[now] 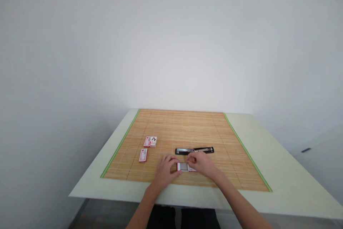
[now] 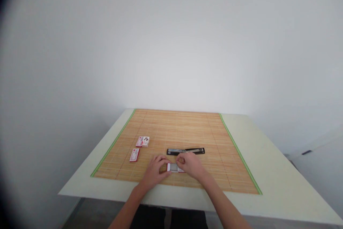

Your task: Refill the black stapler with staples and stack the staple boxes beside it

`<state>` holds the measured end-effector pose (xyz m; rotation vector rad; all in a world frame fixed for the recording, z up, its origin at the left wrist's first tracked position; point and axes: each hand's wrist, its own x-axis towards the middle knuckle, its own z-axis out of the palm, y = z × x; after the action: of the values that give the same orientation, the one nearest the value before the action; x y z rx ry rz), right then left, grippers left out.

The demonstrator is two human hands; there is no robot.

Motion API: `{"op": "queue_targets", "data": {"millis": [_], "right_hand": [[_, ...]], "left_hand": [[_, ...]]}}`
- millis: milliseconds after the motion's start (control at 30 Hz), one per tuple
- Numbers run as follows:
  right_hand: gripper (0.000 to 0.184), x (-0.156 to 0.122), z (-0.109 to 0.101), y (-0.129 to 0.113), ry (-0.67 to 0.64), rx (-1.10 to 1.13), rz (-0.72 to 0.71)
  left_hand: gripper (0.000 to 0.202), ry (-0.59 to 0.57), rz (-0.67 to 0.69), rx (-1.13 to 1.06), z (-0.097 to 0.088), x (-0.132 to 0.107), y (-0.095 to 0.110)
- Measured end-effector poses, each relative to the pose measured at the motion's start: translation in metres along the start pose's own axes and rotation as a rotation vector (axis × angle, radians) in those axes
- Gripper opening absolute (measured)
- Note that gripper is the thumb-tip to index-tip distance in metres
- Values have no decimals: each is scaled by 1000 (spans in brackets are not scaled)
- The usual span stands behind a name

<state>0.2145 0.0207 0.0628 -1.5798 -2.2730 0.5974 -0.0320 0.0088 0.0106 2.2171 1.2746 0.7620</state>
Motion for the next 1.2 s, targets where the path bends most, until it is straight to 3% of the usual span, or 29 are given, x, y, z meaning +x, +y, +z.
{"op": "queue_targets", "data": {"millis": [167, 333, 467, 733, 933, 1067, 1200], "right_hand": [[31, -27, 10, 26, 159, 375, 70], [36, -28, 25, 14, 300, 447, 17], [37, -25, 29, 7, 291, 386, 2], [34, -46, 18, 32, 261, 292, 52], [36, -60, 7, 41, 228, 294, 73], [44, -61, 4, 39, 137, 235, 9], [32, -54, 3, 30, 90, 232, 23]], "left_hand": [[35, -5, -6, 3, -1, 0, 1], [35, -12, -10, 8, -3, 1, 5], [35, -14, -19, 5, -4, 1, 6], [36, -16, -29, 12, -3, 1, 6], [57, -18, -23, -32, -14, -5, -6], [35, -54, -36, -22, -22, -5, -9], [28, -67, -38, -9, -19, 2, 1]]}}
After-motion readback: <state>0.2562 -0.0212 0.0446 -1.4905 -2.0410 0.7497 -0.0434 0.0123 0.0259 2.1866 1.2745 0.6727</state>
